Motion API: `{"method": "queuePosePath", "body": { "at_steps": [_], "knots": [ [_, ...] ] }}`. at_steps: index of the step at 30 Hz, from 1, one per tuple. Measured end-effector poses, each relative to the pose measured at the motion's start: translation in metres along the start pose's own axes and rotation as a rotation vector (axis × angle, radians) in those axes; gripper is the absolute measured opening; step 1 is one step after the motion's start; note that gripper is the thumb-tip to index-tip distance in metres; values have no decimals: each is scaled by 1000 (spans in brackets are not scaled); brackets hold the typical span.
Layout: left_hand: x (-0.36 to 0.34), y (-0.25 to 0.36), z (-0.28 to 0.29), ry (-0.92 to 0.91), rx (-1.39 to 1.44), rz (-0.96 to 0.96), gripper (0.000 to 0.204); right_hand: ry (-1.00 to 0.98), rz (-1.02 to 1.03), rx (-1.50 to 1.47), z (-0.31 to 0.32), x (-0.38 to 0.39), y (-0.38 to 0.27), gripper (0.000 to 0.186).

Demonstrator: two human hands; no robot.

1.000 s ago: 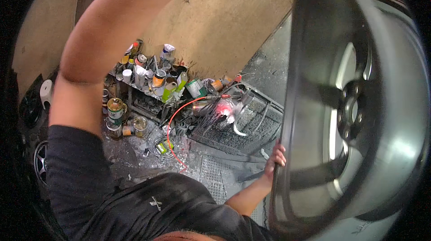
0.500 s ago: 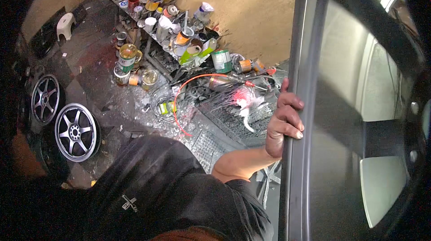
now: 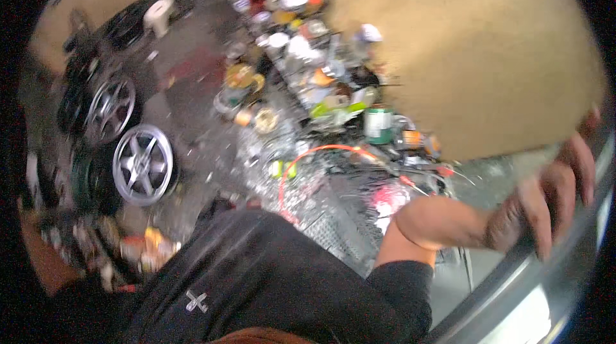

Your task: The person wipes a wheel with a cloth, applies paint using a spray gun, and then picks up the wheel to carry it through a doorway.

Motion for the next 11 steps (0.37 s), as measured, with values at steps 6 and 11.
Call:
{"method": "queuePosePath", "body": {
  "at_steps": [6, 11],
  "knots": [
    [-13, -24, 27, 7, 65, -110, 72, -162, -87, 5, 40, -52, 23, 69],
    [5, -33, 104, -5, 38, -119, 71, -195, -40, 79, 50, -77, 59, 67]
  ]
}}
Point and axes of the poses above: each hand's wrist, its own x-axis away from the middle knuckle, its own z-axis out of the back of the hand, y = z × x, the point moved 1 cm from there along -x, towards the middle knuckle, and after that the axes turned 2 degrees about -y, right-handed, at the moved point
